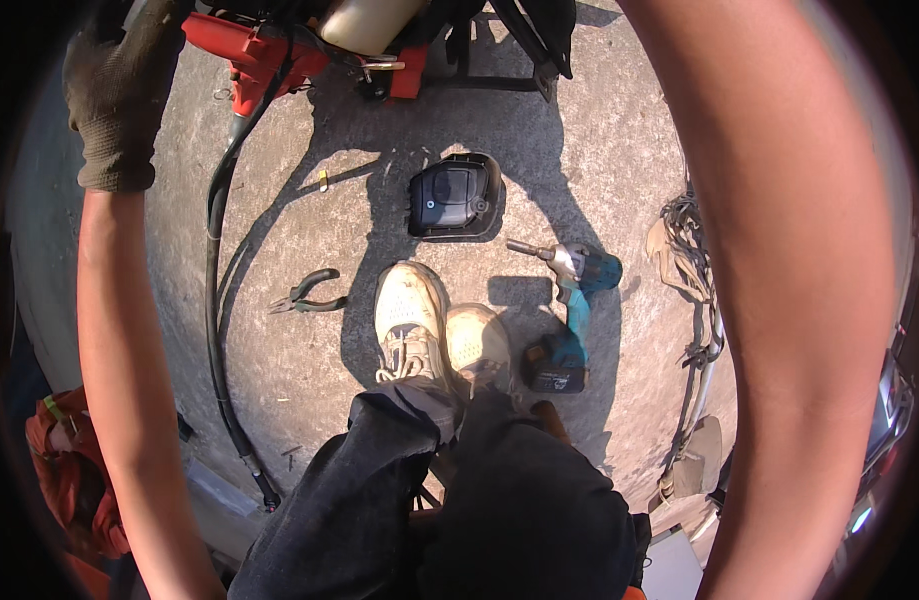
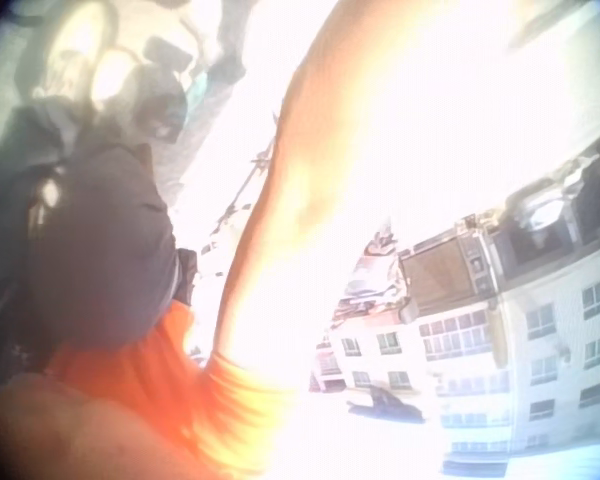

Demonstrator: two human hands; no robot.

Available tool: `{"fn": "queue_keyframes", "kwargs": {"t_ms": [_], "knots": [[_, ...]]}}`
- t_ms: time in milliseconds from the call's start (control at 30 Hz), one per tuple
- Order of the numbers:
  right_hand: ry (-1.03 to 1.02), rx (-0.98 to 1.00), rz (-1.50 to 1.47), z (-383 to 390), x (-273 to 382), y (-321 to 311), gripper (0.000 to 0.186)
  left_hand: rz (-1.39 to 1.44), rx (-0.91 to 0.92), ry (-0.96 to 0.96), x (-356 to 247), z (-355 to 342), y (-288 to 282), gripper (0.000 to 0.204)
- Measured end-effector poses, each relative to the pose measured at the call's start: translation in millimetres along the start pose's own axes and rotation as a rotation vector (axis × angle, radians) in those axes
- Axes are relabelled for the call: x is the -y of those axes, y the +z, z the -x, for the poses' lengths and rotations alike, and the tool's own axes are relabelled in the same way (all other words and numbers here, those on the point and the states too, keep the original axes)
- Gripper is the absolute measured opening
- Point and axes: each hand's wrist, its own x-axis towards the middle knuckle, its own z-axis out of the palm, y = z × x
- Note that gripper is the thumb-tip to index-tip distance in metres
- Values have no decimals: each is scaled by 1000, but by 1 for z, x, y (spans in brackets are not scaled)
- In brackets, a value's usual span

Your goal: The person sits on the ground and repairs a red motorized tool, likely a string trimmer, by manipulating internal components with gloved hands and using a cordless impact driver to tighten screws.

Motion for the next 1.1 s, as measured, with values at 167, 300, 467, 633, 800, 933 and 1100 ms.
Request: {"fn": "queue_keyframes", "kwargs": {"t_ms": [167,300,467,633,800,933,1100], "knots": [[-10,-17,-25,21,1,3,22,416,484,-600,-48,89,70,34],[37,-62,-198,65,20,-3,23,119,403,-653,-31,119,134,43],[138,-48,-377,147,43,-3,25,395,505,-944,-39,99,164,55],[223,-31,-482,204,60,1,28,1394,356,-1050,-67,95,155,48],[252,-29,-533,218,66,4,30,1299,159,-1558,-57,85,160,37],[284,-33,-553,229,62,9,33,309,110,-1081,-47,88,181,48],[285,-67,-596,221,62,8,36,-155,312,-1099,-25,100,186,64]]}}
